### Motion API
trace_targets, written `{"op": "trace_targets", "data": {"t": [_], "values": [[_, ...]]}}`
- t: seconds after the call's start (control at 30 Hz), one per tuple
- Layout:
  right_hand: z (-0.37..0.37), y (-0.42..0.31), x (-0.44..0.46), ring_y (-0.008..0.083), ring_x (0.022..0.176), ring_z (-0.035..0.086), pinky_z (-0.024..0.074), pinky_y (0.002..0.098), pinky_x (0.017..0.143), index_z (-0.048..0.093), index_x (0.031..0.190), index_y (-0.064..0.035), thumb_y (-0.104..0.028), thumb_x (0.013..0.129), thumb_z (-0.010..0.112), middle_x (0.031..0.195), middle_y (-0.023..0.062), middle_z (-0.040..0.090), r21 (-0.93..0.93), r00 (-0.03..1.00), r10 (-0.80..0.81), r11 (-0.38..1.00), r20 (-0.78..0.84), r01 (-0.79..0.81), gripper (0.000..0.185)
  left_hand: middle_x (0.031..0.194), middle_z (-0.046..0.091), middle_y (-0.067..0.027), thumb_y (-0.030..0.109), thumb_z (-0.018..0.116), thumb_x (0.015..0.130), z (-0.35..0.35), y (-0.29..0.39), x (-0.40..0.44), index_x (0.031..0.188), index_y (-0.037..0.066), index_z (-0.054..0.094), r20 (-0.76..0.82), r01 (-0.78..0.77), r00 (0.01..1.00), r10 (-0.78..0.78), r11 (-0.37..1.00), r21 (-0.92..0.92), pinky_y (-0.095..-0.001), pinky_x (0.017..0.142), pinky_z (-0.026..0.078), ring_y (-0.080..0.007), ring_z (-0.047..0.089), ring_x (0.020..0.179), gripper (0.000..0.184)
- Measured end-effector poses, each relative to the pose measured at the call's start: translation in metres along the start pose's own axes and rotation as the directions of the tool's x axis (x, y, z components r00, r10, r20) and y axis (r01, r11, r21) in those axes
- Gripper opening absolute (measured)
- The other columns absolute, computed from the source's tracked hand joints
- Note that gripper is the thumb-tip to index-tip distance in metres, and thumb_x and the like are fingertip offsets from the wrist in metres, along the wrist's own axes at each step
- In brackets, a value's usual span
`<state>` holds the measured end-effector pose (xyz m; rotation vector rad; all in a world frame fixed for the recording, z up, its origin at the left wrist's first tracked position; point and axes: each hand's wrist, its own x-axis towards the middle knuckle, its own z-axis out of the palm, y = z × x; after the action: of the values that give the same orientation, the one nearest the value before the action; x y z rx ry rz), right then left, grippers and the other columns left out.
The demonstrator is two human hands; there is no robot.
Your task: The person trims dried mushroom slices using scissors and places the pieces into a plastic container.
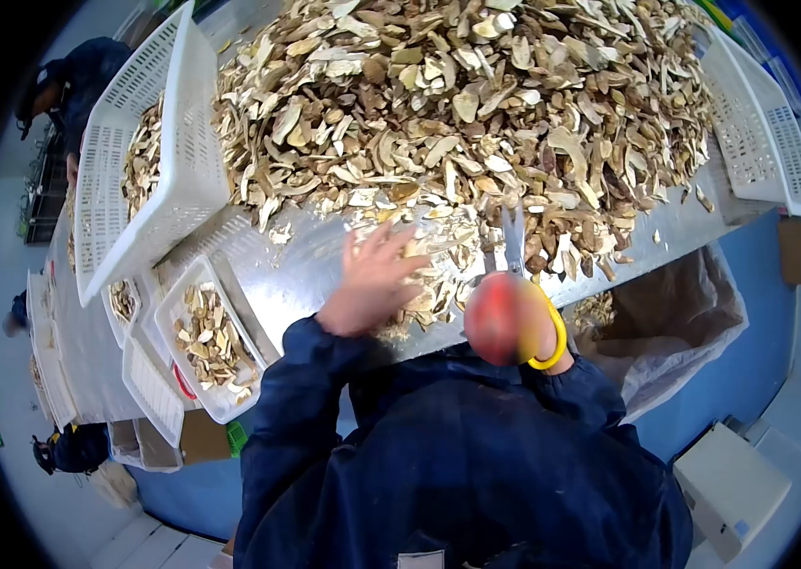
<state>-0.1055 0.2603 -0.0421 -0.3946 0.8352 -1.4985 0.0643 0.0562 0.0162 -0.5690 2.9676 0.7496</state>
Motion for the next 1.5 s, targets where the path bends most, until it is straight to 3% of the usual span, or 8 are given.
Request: {"op": "trace_targets", "data": {"t": [0.3,0.6,0.7,0.87,1.13,1.23,1.33,1.5], "values": [[-0.015,0.042,0.019,0.0129,0.062,0.053,0.0508,0.0335,0.069,0.038,0.129,0.0011,-0.037,0.091,0.058,0.071,0.0032,0.051,0.03,0.916,-0.398,0.918,0.056,0.396,0.057,0.095,0.063,-0.0179,0.01,0.056,0.086,-0.029,-0.019,0.024,0.106,0.003,0.063,-0.082,-0.047,0.996,0.028,0.968,-0.246,-0.0398,0.074,0.048,-0.0365,0.06,0.086,0.022],[0.008,0.022,0.018,0.0135,0.055,0.051,0.0411,0.0261,0.048,0.05,0.089,-0.0059,-0.046,0.094,0.052,0.07,0.0051,0.055,-0.178,0.917,-0.393,0.909,-0.07,0.376,0.041,0.093,0.056,-0.0147,0.015,0.059,0.087,-0.003,0.007,0.102,0.106,0.007,0.062,-0.199,0.0,0.98,-0.016,0.997,-0.082,-0.0418,0.073,0.047,-0.0354,0.057,0.082,0.022],[0.01,0.024,0.017,0.0134,0.058,0.052,0.0423,0.0261,0.051,0.051,0.092,-0.0062,-0.041,0.094,0.055,0.072,0.0047,0.055,-0.143,0.916,-0.39,0.916,-0.092,0.375,0.035,0.084,0.058,-0.0074,0.008,0.063,0.084,-0.005,-0.003,0.096,0.091,0.003,0.058,-0.187,0.057,0.974,-0.125,0.941,-0.332,-0.0316,0.063,0.046,-0.0177,0.059,0.071,0.01],[-0.002,0.031,0.016,0.0118,0.06,0.052,0.0497,0.0305,0.066,0.039,0.125,0.0032,-0.025,0.093,0.055,0.072,0.0042,0.051,-0.102,0.939,-0.336,0.939,-0.071,0.328,0.045,0.083,0.053,0.0002,0.01,0.06,0.086,-0.015,-0.014,0.073,0.109,0.007,0.047,0.21,0.23,0.953,-0.219,0.069,-0.971,-0.0215,0.058,0.042,-0.0063,0.052,0.07,0.028],[0.019,0.005,0.01,0.0115,0.058,0.052,0.049,0.0291,0.063,0.041,0.123,0.0043,-0.027,0.093,0.056,0.07,0.0043,0.051,-0.136,0.918,-0.383,0.92,-0.105,0.368,0.046,0.064,0.062,-0.0144,0.019,0.064,0.082,-0.007,0.02,0.078,0.085,0.003,0.063,0.038,0.139,0.99,-0.134,0.936,-0.323,-0.0336,0.056,0.047,-0.0236,0.059,0.057,0.016],[0.019,0.006,0.01,0.0118,0.058,0.052,0.049,0.0294,0.063,0.041,0.123,0.0044,-0.026,0.092,0.056,0.069,0.0046,0.051,-0.143,0.918,-0.381,0.92,-0.106,0.365,0.046,0.071,0.065,-0.0178,0.025,0.066,0.08,0.005,0.023,0.081,0.09,0.004,0.066,0.005,0.085,0.996,-0.085,0.995,0.061,-0.0403,0.059,0.049,-0.0359,0.063,0.067,0.023],[0.019,0.006,0.01,0.0121,0.059,0.053,0.049,0.0298,0.063,0.041,0.123,0.0043,-0.024,0.092,0.055,0.069,0.0049,0.051,-0.139,0.916,-0.388,0.918,-0.104,0.373,0.045,0.067,0.062,-0.0171,0.025,0.063,0.083,0.006,0.018,0.081,0.087,0.003,0.064,-0.001,0.127,0.991,-0.132,0.962,-0.242,-0.038,0.056,0.048,-0.0294,0.063,0.062,0.022],[0.019,0.0,0.01,0.0115,0.059,0.053,0.0498,0.0291,0.063,0.041,0.125,0.003,-0.021,0.091,0.056,0.071,0.0048,0.052,-0.16,0.959,-0.279,0.95,-0.055,0.268,0.044,0.081,0.054,0.0009,0.011,0.054,0.092,-0.021,0.008,0.063,0.104,0.009,0.05,0.163,0.102,0.929,-0.331,-0.195,-0.975,-0.0198,0.052,0.038,-0.0072,0.051,0.064,0.012]]}}
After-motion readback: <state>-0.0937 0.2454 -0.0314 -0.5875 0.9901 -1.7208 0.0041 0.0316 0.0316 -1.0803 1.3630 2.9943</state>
